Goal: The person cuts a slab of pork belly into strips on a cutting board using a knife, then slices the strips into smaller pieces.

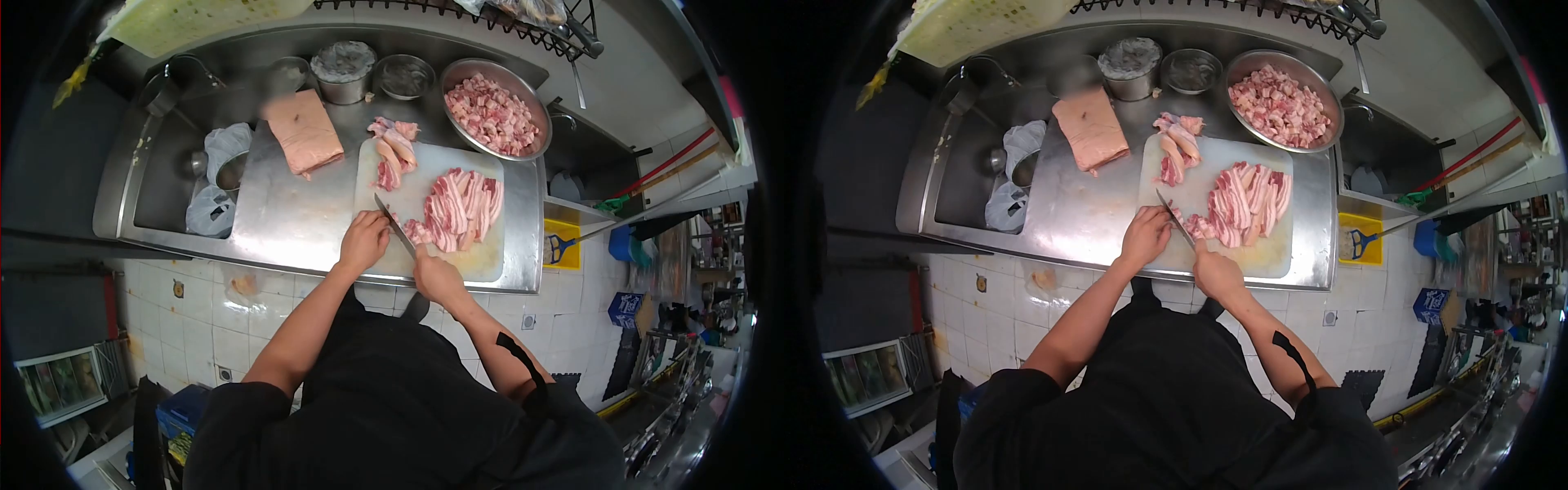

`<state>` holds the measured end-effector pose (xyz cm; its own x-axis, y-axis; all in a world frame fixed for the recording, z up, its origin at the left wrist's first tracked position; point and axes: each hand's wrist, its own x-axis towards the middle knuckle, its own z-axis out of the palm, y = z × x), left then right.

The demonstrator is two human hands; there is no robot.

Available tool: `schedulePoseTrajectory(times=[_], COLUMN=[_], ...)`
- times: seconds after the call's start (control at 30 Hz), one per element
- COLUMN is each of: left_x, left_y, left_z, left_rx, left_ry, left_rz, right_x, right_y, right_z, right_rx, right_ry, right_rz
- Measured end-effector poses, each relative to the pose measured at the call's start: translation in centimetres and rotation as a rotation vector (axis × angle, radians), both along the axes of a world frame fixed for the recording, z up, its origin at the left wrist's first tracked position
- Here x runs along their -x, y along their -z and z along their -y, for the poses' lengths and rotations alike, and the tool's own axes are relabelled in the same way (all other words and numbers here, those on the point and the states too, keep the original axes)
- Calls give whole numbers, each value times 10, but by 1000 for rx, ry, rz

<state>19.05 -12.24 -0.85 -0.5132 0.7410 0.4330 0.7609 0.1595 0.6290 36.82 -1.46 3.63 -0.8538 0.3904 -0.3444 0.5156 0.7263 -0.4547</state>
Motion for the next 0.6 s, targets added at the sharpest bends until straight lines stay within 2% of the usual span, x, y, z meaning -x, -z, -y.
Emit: schedulePoseTrajectory(times=[0.07, 0.2, 0.3, 0.4, 0.5, 0.6], left_x=[3, 10, 9, 2, 5, 3], left_y=[14, 14, 16, 14, 7, 1], left_z=[-5, -5, -3, 1, 4, 15], left_rx=[41, 120, 107, 94, 80, 55], left_ry=[45, 65, 102, 117, 112, 63], left_rz=[-7, -22, -8, 24, 103, 192], right_x=[-1, -11, 4, 46, 56, 48], right_y=[0, -3, 20, 22, 10, -7], right_z=[3, 4, 5, -10, -15, -5], right_rx=[21, 4, 12, -8, 42, -51], right_ry=[38, 21, 82, 74, 57, 62], right_rz=[18, 20, -38, -215, -115, -72])
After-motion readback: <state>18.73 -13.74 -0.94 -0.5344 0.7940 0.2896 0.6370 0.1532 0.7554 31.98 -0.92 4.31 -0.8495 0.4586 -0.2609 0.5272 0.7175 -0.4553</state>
